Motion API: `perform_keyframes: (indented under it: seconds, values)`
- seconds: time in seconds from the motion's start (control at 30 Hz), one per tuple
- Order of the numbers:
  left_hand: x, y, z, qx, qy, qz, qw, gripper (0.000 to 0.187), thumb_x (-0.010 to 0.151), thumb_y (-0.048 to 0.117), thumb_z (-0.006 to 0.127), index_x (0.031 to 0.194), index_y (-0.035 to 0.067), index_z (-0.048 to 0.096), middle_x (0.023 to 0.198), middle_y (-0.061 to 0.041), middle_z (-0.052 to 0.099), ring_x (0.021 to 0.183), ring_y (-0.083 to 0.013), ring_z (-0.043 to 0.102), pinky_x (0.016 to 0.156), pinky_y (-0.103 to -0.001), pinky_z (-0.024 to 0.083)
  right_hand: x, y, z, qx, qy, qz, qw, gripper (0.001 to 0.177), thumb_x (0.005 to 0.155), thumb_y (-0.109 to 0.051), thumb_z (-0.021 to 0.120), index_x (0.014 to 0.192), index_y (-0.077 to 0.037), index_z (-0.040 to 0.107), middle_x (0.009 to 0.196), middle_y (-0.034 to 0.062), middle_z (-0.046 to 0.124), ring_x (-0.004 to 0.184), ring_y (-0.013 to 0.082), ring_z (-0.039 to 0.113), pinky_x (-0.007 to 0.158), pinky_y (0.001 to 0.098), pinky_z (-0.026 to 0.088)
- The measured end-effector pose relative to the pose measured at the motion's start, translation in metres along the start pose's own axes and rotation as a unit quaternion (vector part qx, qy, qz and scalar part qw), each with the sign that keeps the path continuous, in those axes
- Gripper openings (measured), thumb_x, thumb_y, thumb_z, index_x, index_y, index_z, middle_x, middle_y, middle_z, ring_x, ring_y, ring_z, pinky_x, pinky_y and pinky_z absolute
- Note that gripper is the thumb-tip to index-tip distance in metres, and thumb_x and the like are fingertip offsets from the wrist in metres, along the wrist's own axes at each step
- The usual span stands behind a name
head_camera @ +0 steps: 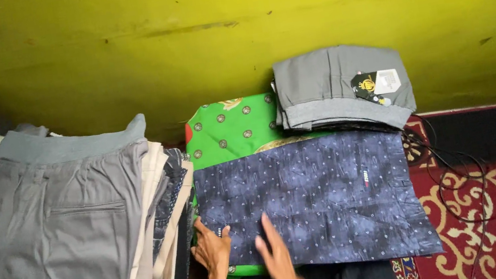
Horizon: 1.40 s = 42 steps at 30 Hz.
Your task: Folding various pairs of trousers and stacking them on a rug.
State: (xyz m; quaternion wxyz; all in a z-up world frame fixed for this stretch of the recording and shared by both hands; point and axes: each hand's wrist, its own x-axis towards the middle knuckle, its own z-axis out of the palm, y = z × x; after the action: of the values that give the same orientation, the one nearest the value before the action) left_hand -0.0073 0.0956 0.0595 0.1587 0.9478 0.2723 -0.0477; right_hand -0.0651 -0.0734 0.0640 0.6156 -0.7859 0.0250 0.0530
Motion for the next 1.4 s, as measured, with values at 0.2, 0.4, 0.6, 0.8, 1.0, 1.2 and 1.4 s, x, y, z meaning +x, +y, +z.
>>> perform_keyframes:
  seconds: [0.2,0.4,0.6,0.8,1.0,1.2,1.4]
  values:
    - [0.009,-0.014,0.016,-0.146,-0.03,-0.025,0.989,0.055,0.077,0.039,0.077,0.124,0.012,0.065,0.096,-0.018,0.076,0.086,-0.0438,0.071,0.077,-0.049,0.055,-0.016,0.004,-0.005,0.048,0.008,0.08,0.996,0.056,0.099,-0.037,0.055,0.148,-0.01,0.051,0.153,0.0052,0.057,0.14,0.0204,0.055,0.115,0.0332,0.041]
    - [-0.036,0.047,-0.033,-0.233,-0.04,0.061,0.97,0.041,0.078,0.03,0.075,0.117,0.015,0.071,0.093,-0.01,0.08,0.076,-0.035,0.074,0.071,-0.044,0.058,0.114,-0.008,-0.021,0.108,0.006,0.011,0.994,0.063,0.104,-0.045,0.034,0.153,-0.005,0.042,0.159,0.0074,0.046,0.137,0.0217,0.053,0.111,0.0327,0.042]
    - [-0.051,0.043,-0.019,-0.341,-0.087,0.057,0.934,0.044,0.081,0.029,0.076,0.117,0.005,0.073,0.095,-0.011,0.08,0.077,-0.0253,0.074,0.075,-0.035,0.059,0.202,0.041,-0.018,0.079,0.002,0.037,0.996,0.075,0.102,-0.056,0.029,0.155,-0.005,0.038,0.164,0.0057,0.038,0.153,0.0209,0.033,0.123,0.0305,0.022]
    - [-0.045,0.052,-0.036,-0.381,-0.092,0.098,0.915,0.025,0.085,0.022,0.072,0.102,0.003,0.073,0.082,-0.007,0.078,0.066,-0.02,0.068,0.068,-0.033,0.057,0.129,0.048,-0.019,0.217,-0.013,0.096,0.971,0.072,0.102,-0.053,0.032,0.158,-0.008,0.033,0.168,0.006,0.032,0.151,0.021,0.036,0.121,0.0353,0.035]
    - [-0.052,0.065,-0.049,-0.307,-0.062,0.106,0.944,0.036,0.084,0.03,0.072,0.109,0.005,0.073,0.093,-0.012,0.081,0.075,-0.0317,0.074,0.072,-0.039,0.057,-0.05,0.067,-0.032,0.292,-0.058,0.231,0.926,0.068,0.098,-0.049,0.045,0.152,-0.007,0.049,0.159,0.0039,0.05,0.145,0.0191,0.052,0.114,0.0373,0.046]
    - [-0.088,0.095,-0.031,-0.301,-0.038,0.186,0.935,0.047,0.083,0.028,0.073,0.119,-0.003,0.069,0.106,-0.02,0.077,0.087,-0.034,0.076,0.075,-0.039,0.06,0.019,-0.018,-0.105,0.286,-0.036,0.144,0.947,0.07,0.097,-0.049,0.043,0.159,-0.017,0.035,0.149,0.0124,0.058,0.127,0.0244,0.062,0.091,0.0373,0.058]
    - [-0.116,0.141,-0.041,-0.444,-0.242,0.264,0.821,0.055,0.078,0.006,0.077,0.132,0.002,0.068,0.107,-0.006,0.071,0.074,-0.0109,0.063,0.07,-0.023,0.056,0.071,0.057,-0.163,0.06,0.108,0.125,0.984,0.078,0.082,-0.027,0.076,0.152,-0.014,0.046,0.137,0.0189,0.064,0.125,0.0324,0.063,0.098,0.0379,0.054]
